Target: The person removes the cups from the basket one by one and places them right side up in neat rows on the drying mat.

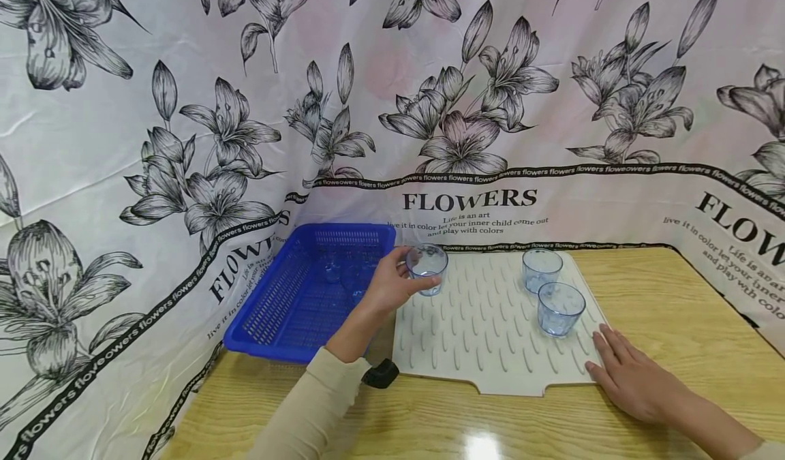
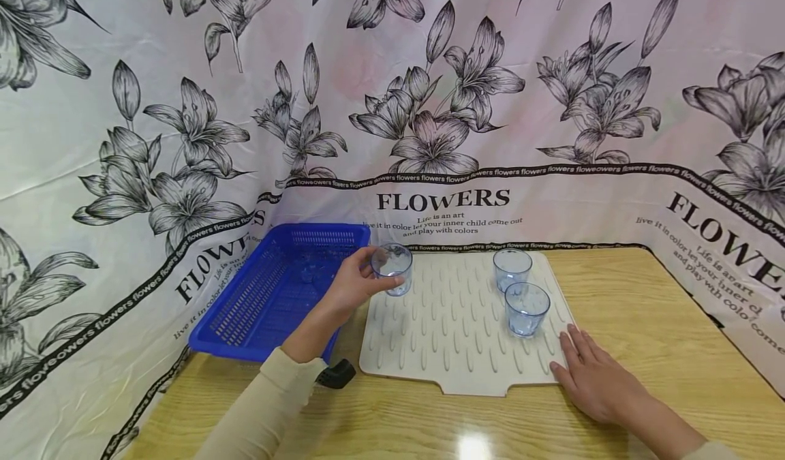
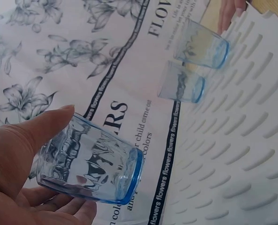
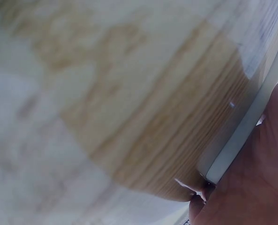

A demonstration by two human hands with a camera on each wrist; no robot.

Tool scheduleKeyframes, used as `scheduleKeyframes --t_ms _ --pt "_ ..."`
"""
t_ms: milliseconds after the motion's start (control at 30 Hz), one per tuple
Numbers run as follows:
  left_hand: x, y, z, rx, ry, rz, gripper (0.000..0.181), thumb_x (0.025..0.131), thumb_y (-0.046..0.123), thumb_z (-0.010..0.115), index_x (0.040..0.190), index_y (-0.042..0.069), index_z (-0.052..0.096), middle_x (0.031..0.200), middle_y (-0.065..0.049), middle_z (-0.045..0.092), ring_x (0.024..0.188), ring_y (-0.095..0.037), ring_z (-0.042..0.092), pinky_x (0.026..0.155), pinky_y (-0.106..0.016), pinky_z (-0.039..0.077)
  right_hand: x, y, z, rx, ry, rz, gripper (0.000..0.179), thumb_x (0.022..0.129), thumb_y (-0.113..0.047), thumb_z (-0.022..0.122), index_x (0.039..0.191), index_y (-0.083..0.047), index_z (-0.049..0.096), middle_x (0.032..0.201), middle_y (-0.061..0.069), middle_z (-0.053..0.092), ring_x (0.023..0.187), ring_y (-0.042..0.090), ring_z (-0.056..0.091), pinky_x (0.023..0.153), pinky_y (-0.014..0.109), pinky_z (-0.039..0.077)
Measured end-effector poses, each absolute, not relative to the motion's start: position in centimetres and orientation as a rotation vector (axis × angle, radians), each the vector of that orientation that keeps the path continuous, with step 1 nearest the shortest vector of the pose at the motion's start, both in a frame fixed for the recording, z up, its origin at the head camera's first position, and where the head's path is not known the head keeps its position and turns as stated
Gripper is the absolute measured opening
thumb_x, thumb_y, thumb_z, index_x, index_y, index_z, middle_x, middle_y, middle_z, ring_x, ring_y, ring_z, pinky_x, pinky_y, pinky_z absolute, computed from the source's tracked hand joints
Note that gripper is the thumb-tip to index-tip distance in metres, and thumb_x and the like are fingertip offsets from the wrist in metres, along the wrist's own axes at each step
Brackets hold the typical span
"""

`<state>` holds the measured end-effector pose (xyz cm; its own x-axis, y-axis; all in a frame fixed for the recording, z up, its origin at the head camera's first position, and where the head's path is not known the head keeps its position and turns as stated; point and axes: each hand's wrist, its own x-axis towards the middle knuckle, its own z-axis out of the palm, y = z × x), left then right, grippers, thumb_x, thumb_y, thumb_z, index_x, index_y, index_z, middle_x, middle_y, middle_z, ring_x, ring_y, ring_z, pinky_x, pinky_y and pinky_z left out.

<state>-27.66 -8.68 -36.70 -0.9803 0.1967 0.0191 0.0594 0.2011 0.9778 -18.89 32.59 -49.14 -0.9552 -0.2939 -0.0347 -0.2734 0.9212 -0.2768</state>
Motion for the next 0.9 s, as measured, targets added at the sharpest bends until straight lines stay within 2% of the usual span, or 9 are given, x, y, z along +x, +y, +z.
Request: scheduleKeyframes --t_ms 333,400,467,533,700,767,900 --pt "-28.0 -7.2 -37.2 0.228 2.351 1.904 0.075 0.086 0.016 0.085 0.149 0.007 0.046 0.153 -0.014 0.046 0.147 -0.035 0.039 0.109 -0.047 0.048 -19.2 32.9 -49.7 -0.444 2.985 -0.452 0.075 0.11 -0.043 0.041 0.15 0.02 0.03 0.158 0.042 0.019 0.144 0.06 0.019 0.113 0.072 0.02" --pt "-28.0 -6.8 -37.3 0.224 2.366 1.895 0.076 0.085 0.018 0.086 0.15 0.008 0.046 0.154 -0.013 0.045 0.148 -0.036 0.037 0.111 -0.048 0.046 -19.1 33.0 -49.8 -0.438 2.979 -0.469 0.075 0.111 -0.043 0.04 0.15 0.02 0.029 0.158 0.042 0.018 0.145 0.06 0.018 0.118 0.069 0.012" --pt "-28.1 -6.5 -37.5 0.217 2.376 1.894 0.079 0.084 0.02 0.087 0.151 0.009 0.045 0.155 -0.012 0.044 0.149 -0.036 0.036 0.113 -0.049 0.043 -19.1 33.1 -49.8 -0.443 2.98 -0.479 0.075 0.111 -0.043 0.039 0.15 0.02 0.028 0.158 0.042 0.017 0.145 0.06 0.016 0.121 0.062 -0.001" --pt "-28.2 -6.2 -37.8 0.212 2.388 1.886 0.083 0.083 0.022 0.088 0.152 0.011 0.044 0.156 -0.01 0.044 0.149 -0.036 0.035 0.114 -0.049 0.042 -19.0 33.1 -49.8 -0.448 2.976 -0.49 0.075 0.111 -0.042 0.038 0.15 0.02 0.027 0.159 0.042 0.016 0.146 0.06 0.015 0.122 0.057 -0.009" --pt "-28.5 -5.2 -38.3 0.205 2.403 1.895 0.086 0.082 0.022 0.089 0.153 0.012 0.043 0.156 -0.009 0.044 0.148 -0.035 0.037 0.112 -0.045 0.044 -19.2 32.9 -49.5 -0.45 2.972 -0.495 0.075 0.111 -0.042 0.038 0.15 0.02 0.027 0.158 0.043 0.016 0.146 0.06 0.015 0.121 0.063 -0.002" --pt "-28.6 -4.7 -38.4 0.215 2.398 1.921 0.084 0.082 0.02 0.089 0.152 0.011 0.044 0.154 -0.01 0.045 0.147 -0.035 0.039 0.111 -0.043 0.046 -19.2 32.9 -49.5 -0.45 2.977 -0.492 0.074 0.111 -0.042 0.038 0.15 0.021 0.027 0.158 0.043 0.016 0.145 0.06 0.015 0.121 0.062 -0.003" --pt "-28.8 -3.8 -38.8 0.207 2.371 1.946 0.083 0.081 0.017 0.09 0.15 0.011 0.045 0.151 -0.009 0.046 0.146 -0.034 0.041 0.109 -0.042 0.047 -19.2 33.0 -49.8 -0.46 2.987 -0.478 0.073 0.112 -0.041 0.037 0.15 0.021 0.027 0.158 0.043 0.017 0.145 0.06 0.015 0.119 0.045 -0.02"
